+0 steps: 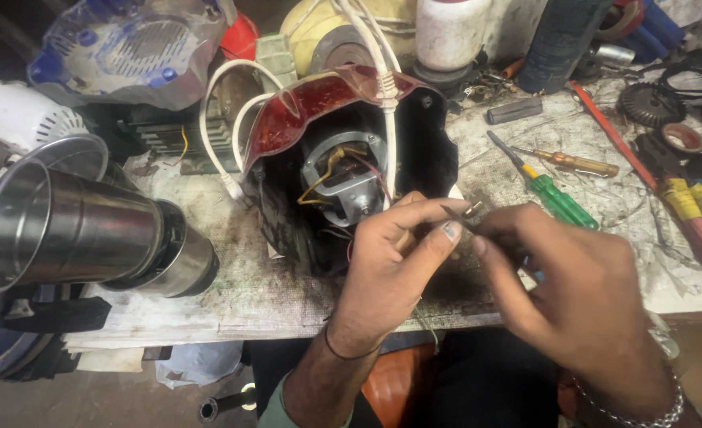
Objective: The person sits at a cluttered workbench repairing a small motor assembly in a red housing. They hold the motor's wires and twist the exposed wire ends together by hand, working on the connections one after another while the motor stays on the bench.
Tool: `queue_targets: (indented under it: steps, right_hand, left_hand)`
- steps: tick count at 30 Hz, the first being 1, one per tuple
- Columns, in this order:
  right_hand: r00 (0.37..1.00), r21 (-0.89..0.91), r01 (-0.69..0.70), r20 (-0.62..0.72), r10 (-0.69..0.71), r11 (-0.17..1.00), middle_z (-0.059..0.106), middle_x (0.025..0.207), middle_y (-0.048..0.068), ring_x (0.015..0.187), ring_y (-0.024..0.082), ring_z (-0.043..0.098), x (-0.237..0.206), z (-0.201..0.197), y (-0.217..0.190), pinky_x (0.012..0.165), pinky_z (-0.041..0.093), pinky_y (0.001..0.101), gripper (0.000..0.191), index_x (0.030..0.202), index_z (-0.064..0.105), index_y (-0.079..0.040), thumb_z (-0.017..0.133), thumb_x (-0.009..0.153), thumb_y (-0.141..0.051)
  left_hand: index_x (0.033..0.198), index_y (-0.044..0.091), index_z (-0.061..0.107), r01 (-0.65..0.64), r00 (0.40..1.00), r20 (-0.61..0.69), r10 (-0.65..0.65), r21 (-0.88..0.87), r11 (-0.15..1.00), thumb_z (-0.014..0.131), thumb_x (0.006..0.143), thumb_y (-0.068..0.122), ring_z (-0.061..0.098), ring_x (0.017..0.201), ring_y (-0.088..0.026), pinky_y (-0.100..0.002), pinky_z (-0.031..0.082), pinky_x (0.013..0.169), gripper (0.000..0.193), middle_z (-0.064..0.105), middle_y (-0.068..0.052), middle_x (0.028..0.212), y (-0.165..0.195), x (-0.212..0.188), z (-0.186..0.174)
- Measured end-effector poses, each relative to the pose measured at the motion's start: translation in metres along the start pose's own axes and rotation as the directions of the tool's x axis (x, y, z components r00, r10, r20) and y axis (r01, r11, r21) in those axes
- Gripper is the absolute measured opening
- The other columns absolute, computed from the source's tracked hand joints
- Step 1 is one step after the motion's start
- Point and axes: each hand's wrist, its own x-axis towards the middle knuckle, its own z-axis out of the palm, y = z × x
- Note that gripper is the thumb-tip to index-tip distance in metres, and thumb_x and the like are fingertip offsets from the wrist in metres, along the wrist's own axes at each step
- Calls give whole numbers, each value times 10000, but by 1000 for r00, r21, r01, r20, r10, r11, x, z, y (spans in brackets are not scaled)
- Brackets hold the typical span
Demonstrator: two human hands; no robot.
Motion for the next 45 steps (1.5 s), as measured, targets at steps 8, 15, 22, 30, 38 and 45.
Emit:
queue_targets:
  steps: [8, 15, 22, 30, 38, 45]
  right_hand:
    - [997, -77, -51, -63, 46, 996, 734, 755, 63, 606, 145, 712, -2, 1, 1, 548, 526, 279, 106, 950, 674, -37, 749, 885, -72]
    - [998, -68, 12, -62, -16, 998, 733, 773, 53, 630, 134, 717, -1, 0, -1, 563, 523, 266, 122, 969, 676, -48, 754, 880, -76]
    - [984, -177, 34, -168, -64, 984, 719, 779, 86, 635, 181, 696, -2, 1, -2, 562, 504, 304, 141, 959, 664, -22, 777, 881, -56]
    - [981, -255, 87, -147, -127, 963, 698, 742, 86, 595, 219, 664, -3, 3, 5, 547, 483, 345, 178, 960, 662, -20, 795, 856, -75]
    - [990, -321, 89, -75, -119, 943, 692, 728, 85, 591, 244, 647, -3, 6, 8, 575, 488, 378, 195, 944, 685, -40, 822, 826, -113]
    - [986, -274, 86, -112, -120, 958, 700, 740, 81, 597, 231, 661, 0, 3, 2, 567, 492, 357, 176, 954, 678, -42, 806, 846, -96]
  left_hand:
    - [1216, -90, 690, -32, 999, -22, 33, 58, 998, 641, 1026, -9, 639, 886, -99, -230, 553, 792, 213, 612, -52, 1033, -2, 0, 1]
    - [1210, -89, 691, -26, 999, -33, 27, 24, 999, 652, 1018, 0, 638, 898, -99, -242, 564, 795, 215, 624, -60, 1051, -3, 1, 2]
    - [1220, -101, 698, -32, 997, -64, 37, 79, 996, 650, 1018, -3, 633, 875, -102, -229, 534, 780, 230, 617, -59, 1010, -2, 0, 1]
    - [1194, -109, 693, 2, 997, -76, -2, 4, 1000, 639, 1001, -2, 656, 834, -108, -232, 553, 752, 227, 621, -55, 978, -1, 1, 1]
    - [1158, -119, 700, -11, 996, -85, 13, 25, 1000, 647, 1010, 9, 657, 851, -96, -234, 574, 763, 202, 618, -51, 993, 1, 2, 2]
    - [1178, -105, 698, -8, 994, -110, 15, 64, 998, 657, 992, 9, 666, 821, -94, -213, 539, 732, 223, 622, -41, 1005, 1, 1, 3]
